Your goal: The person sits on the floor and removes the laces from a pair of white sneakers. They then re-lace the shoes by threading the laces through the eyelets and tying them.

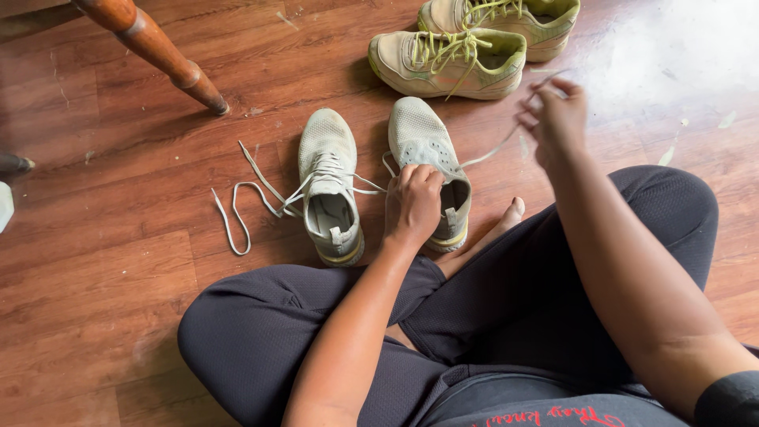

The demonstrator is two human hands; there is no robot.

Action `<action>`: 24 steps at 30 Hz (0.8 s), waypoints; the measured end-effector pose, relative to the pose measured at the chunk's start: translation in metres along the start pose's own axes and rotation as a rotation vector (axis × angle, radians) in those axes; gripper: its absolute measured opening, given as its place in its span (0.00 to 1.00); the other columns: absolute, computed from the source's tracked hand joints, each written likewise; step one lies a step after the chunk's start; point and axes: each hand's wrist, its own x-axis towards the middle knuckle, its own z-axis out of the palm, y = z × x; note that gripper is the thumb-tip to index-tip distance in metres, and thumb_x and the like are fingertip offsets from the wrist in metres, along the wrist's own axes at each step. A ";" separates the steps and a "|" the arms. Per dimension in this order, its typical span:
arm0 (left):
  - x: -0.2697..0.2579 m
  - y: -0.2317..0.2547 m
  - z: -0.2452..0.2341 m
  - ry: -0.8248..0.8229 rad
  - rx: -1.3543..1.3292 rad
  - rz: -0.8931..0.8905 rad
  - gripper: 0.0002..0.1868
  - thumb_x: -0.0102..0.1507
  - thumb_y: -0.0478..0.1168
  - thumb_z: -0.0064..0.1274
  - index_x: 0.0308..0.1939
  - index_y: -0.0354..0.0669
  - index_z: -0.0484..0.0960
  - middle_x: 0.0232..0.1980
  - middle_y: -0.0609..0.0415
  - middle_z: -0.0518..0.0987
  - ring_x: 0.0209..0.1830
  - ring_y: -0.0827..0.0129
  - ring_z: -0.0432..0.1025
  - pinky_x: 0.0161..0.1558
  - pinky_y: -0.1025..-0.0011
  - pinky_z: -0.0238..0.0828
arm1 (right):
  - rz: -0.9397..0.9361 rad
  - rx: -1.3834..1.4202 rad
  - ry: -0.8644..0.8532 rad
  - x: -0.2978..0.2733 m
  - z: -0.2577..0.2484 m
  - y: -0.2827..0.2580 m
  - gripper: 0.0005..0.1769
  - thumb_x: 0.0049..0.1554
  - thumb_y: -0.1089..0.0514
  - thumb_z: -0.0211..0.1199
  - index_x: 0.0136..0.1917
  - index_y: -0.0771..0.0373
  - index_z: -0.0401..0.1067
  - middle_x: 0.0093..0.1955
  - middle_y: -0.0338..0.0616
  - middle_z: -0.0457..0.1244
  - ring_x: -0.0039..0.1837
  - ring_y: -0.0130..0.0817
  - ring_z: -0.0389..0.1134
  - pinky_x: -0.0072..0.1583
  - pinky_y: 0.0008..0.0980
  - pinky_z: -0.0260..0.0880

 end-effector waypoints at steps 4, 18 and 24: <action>0.003 -0.002 0.002 -0.033 0.004 -0.034 0.05 0.64 0.34 0.55 0.43 0.41 0.84 0.51 0.51 0.81 0.56 0.58 0.74 0.56 0.59 0.72 | -0.150 -0.402 -0.249 -0.020 0.016 0.009 0.23 0.61 0.63 0.58 0.68 0.62 0.58 0.64 0.47 0.65 0.56 0.39 0.73 0.53 0.34 0.79; 0.009 0.004 -0.048 -0.273 0.013 -0.384 0.12 0.60 0.44 0.61 0.42 0.41 0.80 0.41 0.43 0.82 0.42 0.44 0.78 0.42 0.51 0.73 | -0.462 -1.371 -0.791 -0.095 0.043 -0.001 0.34 0.43 0.55 0.77 0.62 0.58 0.70 0.58 0.48 0.69 0.58 0.48 0.71 0.57 0.43 0.71; 0.006 0.002 -0.055 -0.334 0.005 -0.435 0.08 0.63 0.44 0.58 0.34 0.44 0.84 0.37 0.42 0.84 0.41 0.44 0.79 0.42 0.51 0.74 | -0.421 -1.274 -0.767 -0.086 0.038 0.014 0.32 0.43 0.56 0.76 0.61 0.59 0.71 0.56 0.48 0.70 0.58 0.49 0.72 0.58 0.42 0.71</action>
